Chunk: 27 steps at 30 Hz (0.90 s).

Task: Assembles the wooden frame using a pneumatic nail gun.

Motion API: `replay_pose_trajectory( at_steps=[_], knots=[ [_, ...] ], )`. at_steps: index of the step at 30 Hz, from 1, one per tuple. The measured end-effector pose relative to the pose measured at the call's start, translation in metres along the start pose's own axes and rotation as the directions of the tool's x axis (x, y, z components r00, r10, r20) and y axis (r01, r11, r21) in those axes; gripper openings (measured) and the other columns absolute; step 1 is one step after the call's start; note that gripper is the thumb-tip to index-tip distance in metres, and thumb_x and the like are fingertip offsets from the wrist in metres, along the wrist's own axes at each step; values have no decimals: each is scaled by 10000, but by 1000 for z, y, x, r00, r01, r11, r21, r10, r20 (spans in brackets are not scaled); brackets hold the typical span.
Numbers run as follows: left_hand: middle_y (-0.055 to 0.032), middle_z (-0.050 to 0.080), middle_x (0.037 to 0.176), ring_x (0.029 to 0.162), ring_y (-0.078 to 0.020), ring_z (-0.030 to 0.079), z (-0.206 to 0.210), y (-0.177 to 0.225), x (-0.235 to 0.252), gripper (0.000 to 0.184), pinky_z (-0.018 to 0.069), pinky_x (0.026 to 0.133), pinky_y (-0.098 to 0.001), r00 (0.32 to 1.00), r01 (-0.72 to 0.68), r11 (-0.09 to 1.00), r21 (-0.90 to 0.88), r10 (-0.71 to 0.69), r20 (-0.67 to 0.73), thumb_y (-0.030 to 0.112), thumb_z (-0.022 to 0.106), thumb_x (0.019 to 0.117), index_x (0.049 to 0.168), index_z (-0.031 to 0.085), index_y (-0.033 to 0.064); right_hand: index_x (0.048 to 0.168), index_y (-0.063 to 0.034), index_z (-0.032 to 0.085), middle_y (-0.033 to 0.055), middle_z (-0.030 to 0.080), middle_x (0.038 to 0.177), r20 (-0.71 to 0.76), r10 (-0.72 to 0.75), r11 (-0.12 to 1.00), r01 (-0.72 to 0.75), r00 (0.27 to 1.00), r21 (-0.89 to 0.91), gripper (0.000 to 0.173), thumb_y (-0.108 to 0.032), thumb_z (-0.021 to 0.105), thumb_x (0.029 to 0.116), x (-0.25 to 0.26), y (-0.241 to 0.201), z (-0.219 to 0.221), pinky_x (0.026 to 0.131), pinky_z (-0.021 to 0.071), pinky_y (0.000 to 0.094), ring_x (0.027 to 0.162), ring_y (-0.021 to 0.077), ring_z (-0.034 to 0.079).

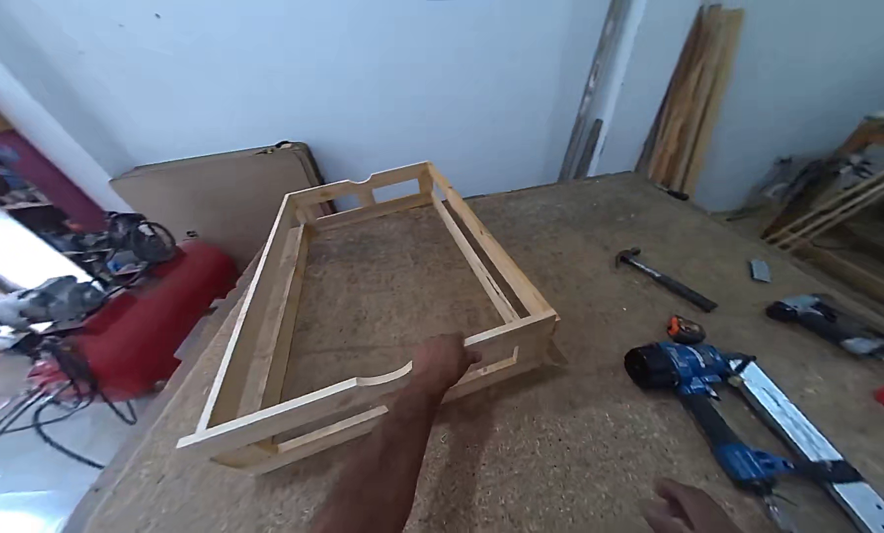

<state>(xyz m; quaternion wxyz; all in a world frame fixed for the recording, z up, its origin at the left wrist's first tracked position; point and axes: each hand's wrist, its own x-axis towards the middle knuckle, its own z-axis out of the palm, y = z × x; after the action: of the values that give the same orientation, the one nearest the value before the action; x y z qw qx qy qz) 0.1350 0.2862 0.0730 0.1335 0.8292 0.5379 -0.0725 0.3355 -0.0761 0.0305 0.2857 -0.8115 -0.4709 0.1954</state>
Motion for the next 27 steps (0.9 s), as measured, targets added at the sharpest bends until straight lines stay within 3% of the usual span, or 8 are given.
replay_pose_trajectory(
  at_steps=[6,12,15,18,21,23,25,27],
  knots=[
    [-104,739,1038,1013,-325,710,3,-8,-12,548,560,837,-591,997,-69,997,29,70,-18,673,561,945,1159,692,186,1297,17,646,220,667,1245,-27,-17,999,18,999,38,585,-482,620,993,-15,-35,45,942,578,510,1081,339,694],
    [-93,727,985,954,-322,715,27,-19,-93,580,570,793,-572,995,-87,992,89,82,52,714,545,938,1117,687,181,1294,-24,639,153,700,1181,-100,278,938,-247,955,244,494,-433,525,1041,25,4,25,949,568,513,1073,283,695],
    [-78,704,799,759,-313,720,53,-40,-139,593,570,634,-545,975,-177,971,161,195,-105,731,569,907,961,708,157,1252,-21,645,151,713,1121,45,400,793,-370,915,483,445,-396,474,1085,76,24,41,896,588,499,1003,270,712],
    [-63,664,700,642,-300,694,70,-60,-162,573,544,523,-542,935,-242,957,161,274,-226,716,598,871,861,708,153,1268,-34,642,147,705,1158,298,338,679,-451,893,580,547,-492,401,1090,118,26,66,901,572,485,1030,255,696],
    [-36,733,904,820,-271,718,50,-55,-168,490,576,705,-599,991,-133,982,-134,134,1,653,659,891,1044,746,195,1297,-55,617,101,715,1077,550,214,611,-550,807,570,667,-592,286,1081,128,11,72,866,568,421,965,202,690],
    [31,747,1081,990,-178,722,35,-42,-161,558,602,859,-542,996,-83,913,-400,87,-8,692,539,919,1134,735,216,1198,-14,664,112,736,1018,541,186,575,-537,820,617,659,-566,322,1085,137,9,75,858,586,412,934,199,710],
    [2,747,1116,1012,-161,712,26,-14,-144,694,594,870,-496,994,-82,823,-561,26,-106,756,447,933,1170,710,160,1118,11,678,123,731,986,479,154,555,-477,864,682,628,-530,361,1088,145,5,71,882,582,422,933,207,706],
    [-69,721,1188,1094,-199,700,23,21,-118,658,582,961,-490,994,-58,698,-714,-26,-106,656,495,973,1264,647,85,1103,-1,671,100,713,945,449,144,522,-453,882,723,615,-526,353,1089,143,-2,67,868,578,401,895,183,690]
  ],
)
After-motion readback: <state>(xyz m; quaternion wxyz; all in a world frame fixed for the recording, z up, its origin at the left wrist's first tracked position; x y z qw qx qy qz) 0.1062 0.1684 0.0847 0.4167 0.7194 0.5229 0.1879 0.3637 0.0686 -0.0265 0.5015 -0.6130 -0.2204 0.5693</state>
